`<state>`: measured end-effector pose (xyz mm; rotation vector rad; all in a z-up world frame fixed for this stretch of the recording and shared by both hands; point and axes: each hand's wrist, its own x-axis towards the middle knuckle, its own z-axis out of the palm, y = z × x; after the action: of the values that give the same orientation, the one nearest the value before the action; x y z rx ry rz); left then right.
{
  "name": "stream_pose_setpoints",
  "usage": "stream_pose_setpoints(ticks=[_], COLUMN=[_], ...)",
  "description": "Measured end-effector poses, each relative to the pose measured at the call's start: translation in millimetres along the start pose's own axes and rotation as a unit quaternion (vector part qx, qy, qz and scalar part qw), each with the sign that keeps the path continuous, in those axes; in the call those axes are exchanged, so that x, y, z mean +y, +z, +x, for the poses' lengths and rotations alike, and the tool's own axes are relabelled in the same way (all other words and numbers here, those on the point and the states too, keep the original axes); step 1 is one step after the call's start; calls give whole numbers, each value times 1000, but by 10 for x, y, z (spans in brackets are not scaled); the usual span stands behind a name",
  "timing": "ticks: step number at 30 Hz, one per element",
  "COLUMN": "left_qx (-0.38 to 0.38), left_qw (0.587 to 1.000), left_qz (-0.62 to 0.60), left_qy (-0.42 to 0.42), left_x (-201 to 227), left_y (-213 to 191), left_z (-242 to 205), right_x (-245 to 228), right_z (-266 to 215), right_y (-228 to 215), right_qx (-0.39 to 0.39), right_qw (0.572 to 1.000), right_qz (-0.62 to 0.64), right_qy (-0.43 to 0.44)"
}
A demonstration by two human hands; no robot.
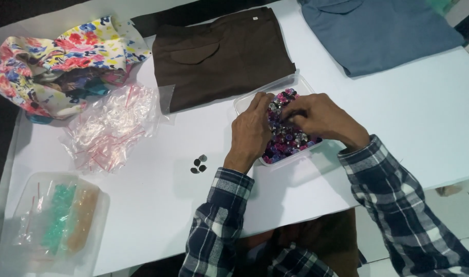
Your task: The person sorts colorful buttons from a plastic container, picking out specific colors and placing them on the table. They then place light green buttons into a small plastic bag and continue sorting black buttons from the container.
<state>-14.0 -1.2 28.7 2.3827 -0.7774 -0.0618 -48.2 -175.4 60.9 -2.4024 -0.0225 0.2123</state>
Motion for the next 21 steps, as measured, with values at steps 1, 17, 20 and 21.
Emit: stream_pose_setpoints(ticks=[1, 17, 20, 21], left_qx=[-1, 7, 2, -4], left_qw=[1000, 993, 984, 982], left_qz=[1, -118, -176, -189], left_qy=[0, 11, 8, 8], left_x=[-14, -313, -306, -309], left_y=[16, 213, 157, 170], left_z=[2, 23, 24, 23], right_x=[19, 205, 244, 270], right_z=[45, 95, 115, 103], right_y=[58, 136, 145, 161], right_qx=[0, 40, 51, 54], right_qw=[1000, 996, 986, 981], right_qz=[1, 80, 158, 184], right_qy=[0, 1, -29, -38])
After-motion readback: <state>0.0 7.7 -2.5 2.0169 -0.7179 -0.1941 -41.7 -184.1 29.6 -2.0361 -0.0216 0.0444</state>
